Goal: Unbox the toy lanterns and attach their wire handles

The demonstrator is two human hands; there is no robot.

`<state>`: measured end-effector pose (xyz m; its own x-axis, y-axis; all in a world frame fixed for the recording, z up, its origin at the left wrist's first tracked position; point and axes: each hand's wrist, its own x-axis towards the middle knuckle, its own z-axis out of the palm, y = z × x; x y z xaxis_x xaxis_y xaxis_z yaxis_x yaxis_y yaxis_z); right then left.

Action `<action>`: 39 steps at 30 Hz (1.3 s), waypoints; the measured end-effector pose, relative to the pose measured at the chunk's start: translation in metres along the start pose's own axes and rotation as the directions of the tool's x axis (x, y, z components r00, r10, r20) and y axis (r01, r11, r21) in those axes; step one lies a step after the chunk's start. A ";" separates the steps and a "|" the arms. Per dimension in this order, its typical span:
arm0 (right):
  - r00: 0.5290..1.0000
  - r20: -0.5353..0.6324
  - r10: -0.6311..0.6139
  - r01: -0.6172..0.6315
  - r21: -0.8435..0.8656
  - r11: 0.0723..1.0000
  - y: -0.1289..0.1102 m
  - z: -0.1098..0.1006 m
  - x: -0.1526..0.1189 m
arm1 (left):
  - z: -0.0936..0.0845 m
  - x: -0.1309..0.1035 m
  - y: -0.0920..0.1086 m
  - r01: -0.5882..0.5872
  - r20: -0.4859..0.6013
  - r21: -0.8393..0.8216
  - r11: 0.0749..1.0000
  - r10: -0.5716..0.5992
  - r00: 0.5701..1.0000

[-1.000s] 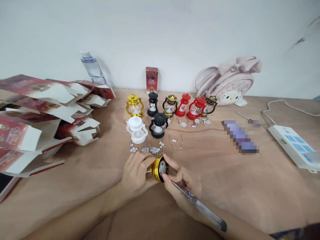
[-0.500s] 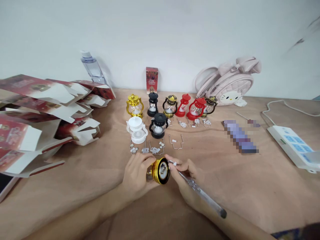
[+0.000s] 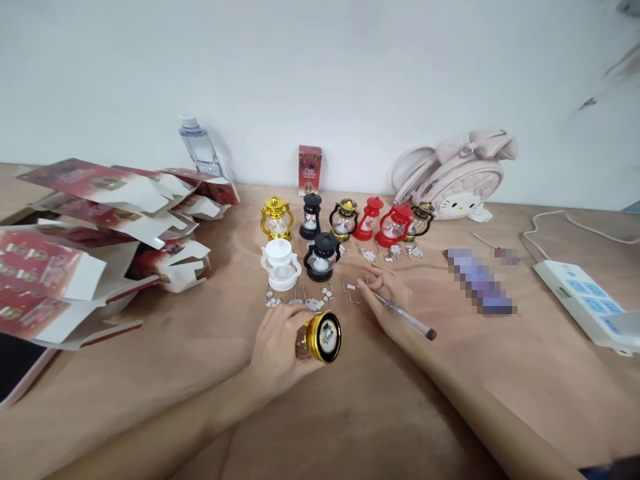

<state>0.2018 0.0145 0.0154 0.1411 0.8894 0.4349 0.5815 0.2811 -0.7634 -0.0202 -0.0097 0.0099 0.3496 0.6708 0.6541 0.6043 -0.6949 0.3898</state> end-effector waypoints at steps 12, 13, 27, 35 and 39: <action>0.937 0.198 0.288 -0.306 0.068 0.950 -0.019 -0.022 0.002 | 0.001 -0.001 -0.002 -0.032 -0.010 0.013 0.999 0.032 0.999; 0.933 0.150 0.327 -0.323 -0.054 0.945 -0.007 -0.027 0.008 | 0.001 -0.002 -0.002 -0.039 -0.012 0.019 0.999 0.040 0.999; 0.982 0.165 -0.088 0.159 -0.493 0.855 -0.030 -0.034 0.001 | 0.001 0.001 0.001 -0.120 -0.053 0.049 0.992 0.123 0.991; 0.931 0.218 -0.293 0.283 0.077 0.956 -0.079 -0.002 -0.028 | -0.002 0.003 0.003 -0.134 -0.051 0.122 0.983 0.142 0.989; 0.933 0.248 -0.261 0.248 0.083 0.965 -0.078 -0.005 -0.027 | -0.002 0.003 0.003 -0.157 -0.037 0.143 0.977 0.163 0.986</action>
<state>0.1569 -0.0332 0.0655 -0.2186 0.8459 0.4864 0.5295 0.5215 -0.6691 -0.0194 -0.0103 0.0143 0.4170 0.5383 0.7324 0.6385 -0.7469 0.1855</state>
